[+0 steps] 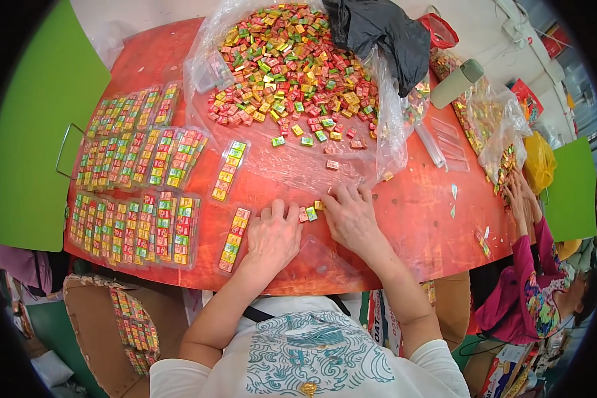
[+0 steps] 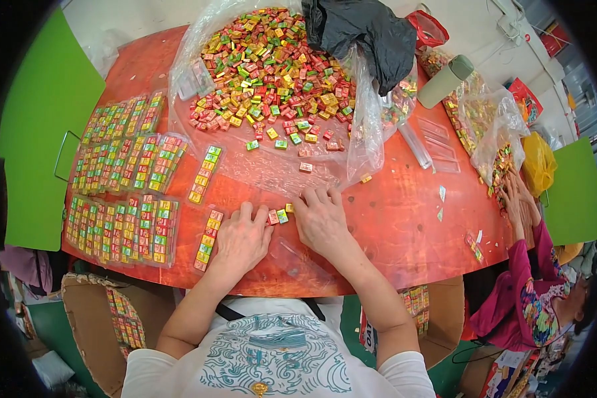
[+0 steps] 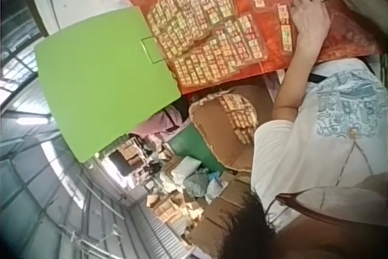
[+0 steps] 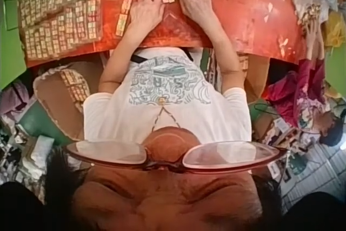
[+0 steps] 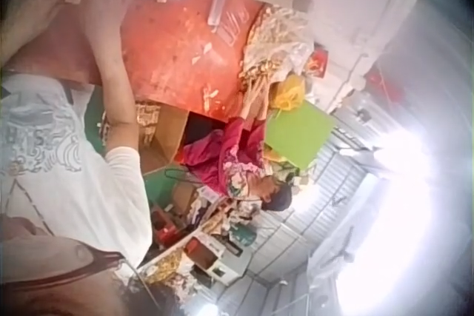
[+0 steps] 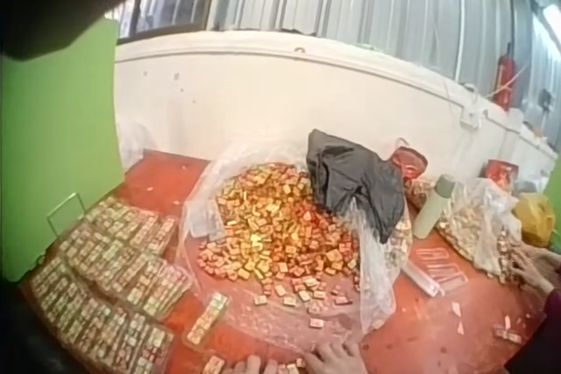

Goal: Packaging small colourful items into clear plastic trays at a workshop table.

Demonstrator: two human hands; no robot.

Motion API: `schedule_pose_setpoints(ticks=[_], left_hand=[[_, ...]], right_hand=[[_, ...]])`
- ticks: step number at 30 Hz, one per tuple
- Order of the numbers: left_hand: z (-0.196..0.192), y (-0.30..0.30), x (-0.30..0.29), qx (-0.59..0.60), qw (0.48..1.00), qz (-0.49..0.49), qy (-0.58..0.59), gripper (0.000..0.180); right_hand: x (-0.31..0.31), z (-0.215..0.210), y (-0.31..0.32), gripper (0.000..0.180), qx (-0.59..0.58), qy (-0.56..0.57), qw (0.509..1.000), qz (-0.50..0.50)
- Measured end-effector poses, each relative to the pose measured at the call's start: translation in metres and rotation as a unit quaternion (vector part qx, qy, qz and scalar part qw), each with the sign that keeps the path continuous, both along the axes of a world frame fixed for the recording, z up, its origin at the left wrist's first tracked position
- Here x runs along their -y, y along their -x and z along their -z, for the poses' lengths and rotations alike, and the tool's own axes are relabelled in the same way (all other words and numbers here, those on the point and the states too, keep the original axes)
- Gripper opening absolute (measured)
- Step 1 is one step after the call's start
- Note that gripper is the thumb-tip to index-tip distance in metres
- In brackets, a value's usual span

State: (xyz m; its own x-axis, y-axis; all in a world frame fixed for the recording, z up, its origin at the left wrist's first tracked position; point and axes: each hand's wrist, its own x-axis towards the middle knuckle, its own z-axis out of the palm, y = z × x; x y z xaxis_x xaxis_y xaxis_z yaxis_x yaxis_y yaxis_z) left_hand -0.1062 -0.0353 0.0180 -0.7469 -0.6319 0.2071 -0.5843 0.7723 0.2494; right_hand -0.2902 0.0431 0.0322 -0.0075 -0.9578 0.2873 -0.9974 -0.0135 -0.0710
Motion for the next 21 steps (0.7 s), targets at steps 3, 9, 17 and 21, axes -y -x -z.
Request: schedule_pose_setpoints(ticks=[3, 9, 17, 21], left_hand=[[-0.001, 0.0, -0.001, 0.002, 1.0, -0.001, -0.001, 0.033], [0.002, -0.002, -0.001, -0.009, 1.0, 0.0, -0.002, 0.032], [0.001, -0.001, -0.001, -0.015, 1.0, 0.002, 0.005, 0.031], [0.0, 0.001, 0.002, -0.015, 1.0, 0.007, 0.004, 0.029]], right_hand=[[-0.003, 0.002, -0.001, 0.021, 0.01, 0.012, 1.0, 0.008], [-0.003, 0.002, -0.008, 0.019, 0.017, 0.025, 0.999, 0.023], [0.011, 0.006, 0.011, 0.02, 0.031, 0.042, 0.995, 0.084], [0.013, 0.024, 0.022, 0.019, 0.006, 0.032, 0.996, 0.081]])
